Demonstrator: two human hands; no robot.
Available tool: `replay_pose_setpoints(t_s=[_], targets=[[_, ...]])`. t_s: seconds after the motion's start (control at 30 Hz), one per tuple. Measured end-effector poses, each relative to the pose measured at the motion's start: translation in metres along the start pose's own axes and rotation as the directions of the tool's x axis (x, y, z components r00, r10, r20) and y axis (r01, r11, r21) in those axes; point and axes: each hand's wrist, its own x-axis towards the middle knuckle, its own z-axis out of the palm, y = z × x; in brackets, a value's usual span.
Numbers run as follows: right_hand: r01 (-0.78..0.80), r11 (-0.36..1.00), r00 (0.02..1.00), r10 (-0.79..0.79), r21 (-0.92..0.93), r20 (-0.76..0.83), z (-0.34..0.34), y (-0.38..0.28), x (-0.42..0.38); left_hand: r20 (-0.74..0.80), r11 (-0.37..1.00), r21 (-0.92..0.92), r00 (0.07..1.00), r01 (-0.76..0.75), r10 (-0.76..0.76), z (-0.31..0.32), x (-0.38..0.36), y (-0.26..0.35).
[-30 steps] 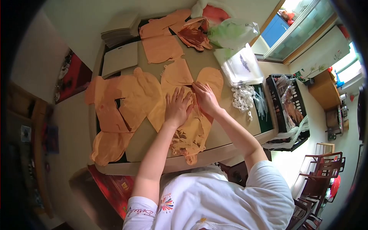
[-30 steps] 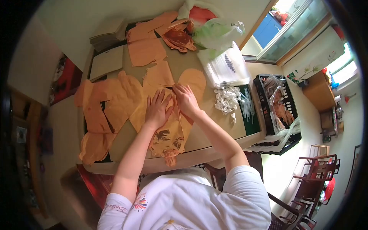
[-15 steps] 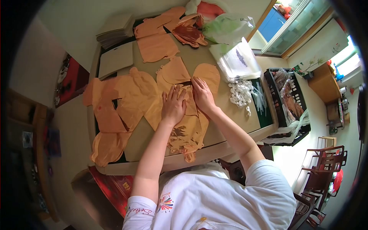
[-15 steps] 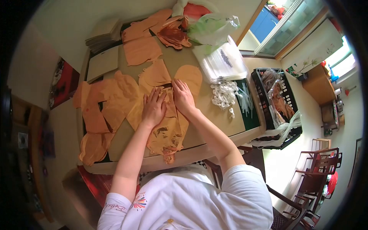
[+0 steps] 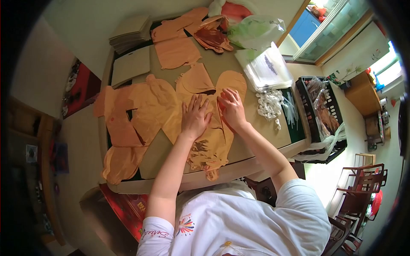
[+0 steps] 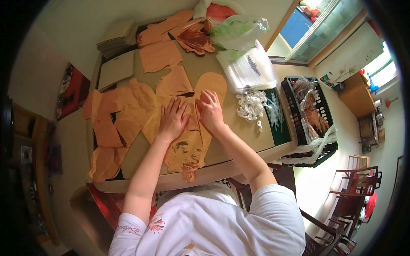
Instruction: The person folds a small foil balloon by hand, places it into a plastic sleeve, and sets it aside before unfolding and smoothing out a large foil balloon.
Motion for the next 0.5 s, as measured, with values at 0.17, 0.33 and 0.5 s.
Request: replay_pose_setpoints(t_s=[0.17, 0.33, 0.5], targets=[[-0.023, 0.998, 1.000, 0.023, 0.051, 0.007, -0.0048, -0.0031, 0.0016, -0.005, 1.000, 0.017, 1.000, -0.011, 0.011, 0.0004, 0.0000, -0.0007], [-0.003, 1.000, 0.994, 0.001, 0.015, 0.109, -0.0015, 0.0003, 0.0004, 0.003, 1.000, 0.018, 1.000, -0.007, 0.007, 0.0001, 0.0009, -0.0008], [0.007, 0.996, 0.997, -0.014, 0.092, 0.072, -0.0027, -0.0008, 0.0032, 0.004, 1.000, 0.023, 1.000, -0.009, 0.009, 0.0013, 0.0012, 0.0005]])
